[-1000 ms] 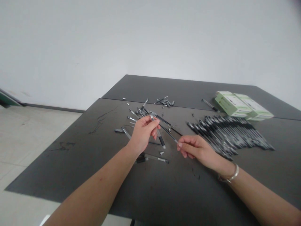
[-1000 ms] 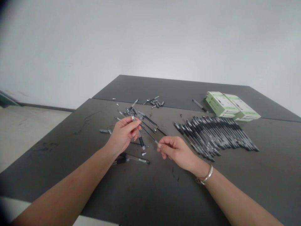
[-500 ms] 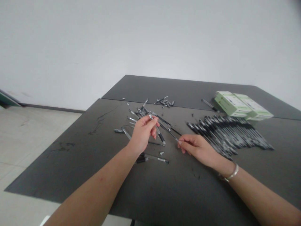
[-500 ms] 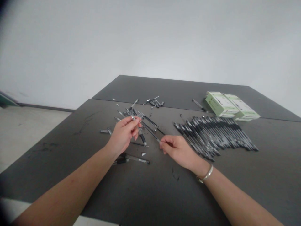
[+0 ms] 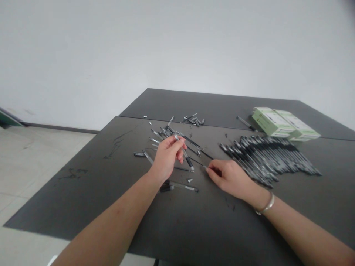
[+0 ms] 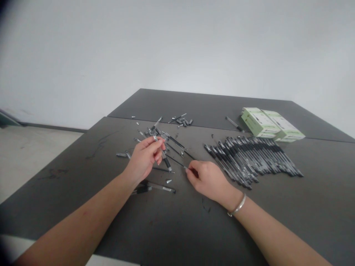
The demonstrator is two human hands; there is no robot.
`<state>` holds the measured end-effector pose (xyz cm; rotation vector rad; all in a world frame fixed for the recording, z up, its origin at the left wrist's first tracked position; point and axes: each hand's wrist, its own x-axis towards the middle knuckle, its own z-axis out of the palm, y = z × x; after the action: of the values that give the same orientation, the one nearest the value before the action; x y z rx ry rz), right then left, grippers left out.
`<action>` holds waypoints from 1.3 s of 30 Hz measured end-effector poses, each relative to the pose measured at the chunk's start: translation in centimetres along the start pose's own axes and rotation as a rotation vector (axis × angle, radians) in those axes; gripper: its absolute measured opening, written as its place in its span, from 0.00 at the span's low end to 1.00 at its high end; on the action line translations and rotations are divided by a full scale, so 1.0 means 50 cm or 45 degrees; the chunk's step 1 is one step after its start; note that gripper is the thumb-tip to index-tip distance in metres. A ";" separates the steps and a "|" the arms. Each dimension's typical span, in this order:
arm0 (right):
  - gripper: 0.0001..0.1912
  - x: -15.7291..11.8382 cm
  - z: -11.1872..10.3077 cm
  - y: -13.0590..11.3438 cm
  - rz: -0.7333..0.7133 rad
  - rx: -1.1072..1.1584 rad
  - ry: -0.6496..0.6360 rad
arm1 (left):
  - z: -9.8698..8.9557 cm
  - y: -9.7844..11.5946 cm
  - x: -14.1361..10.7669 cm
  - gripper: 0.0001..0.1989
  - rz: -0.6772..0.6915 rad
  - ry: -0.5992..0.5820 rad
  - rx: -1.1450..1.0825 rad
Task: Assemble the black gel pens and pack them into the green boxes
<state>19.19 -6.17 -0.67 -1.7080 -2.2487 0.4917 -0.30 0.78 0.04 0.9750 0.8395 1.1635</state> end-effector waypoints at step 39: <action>0.18 0.042 -0.001 0.017 0.174 -0.078 0.187 | -0.006 -0.016 0.004 0.07 0.008 -0.076 0.025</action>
<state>19.41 -3.94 -0.98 -1.8724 -2.0750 0.3171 -0.25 0.97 -0.80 1.0244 0.8025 1.1278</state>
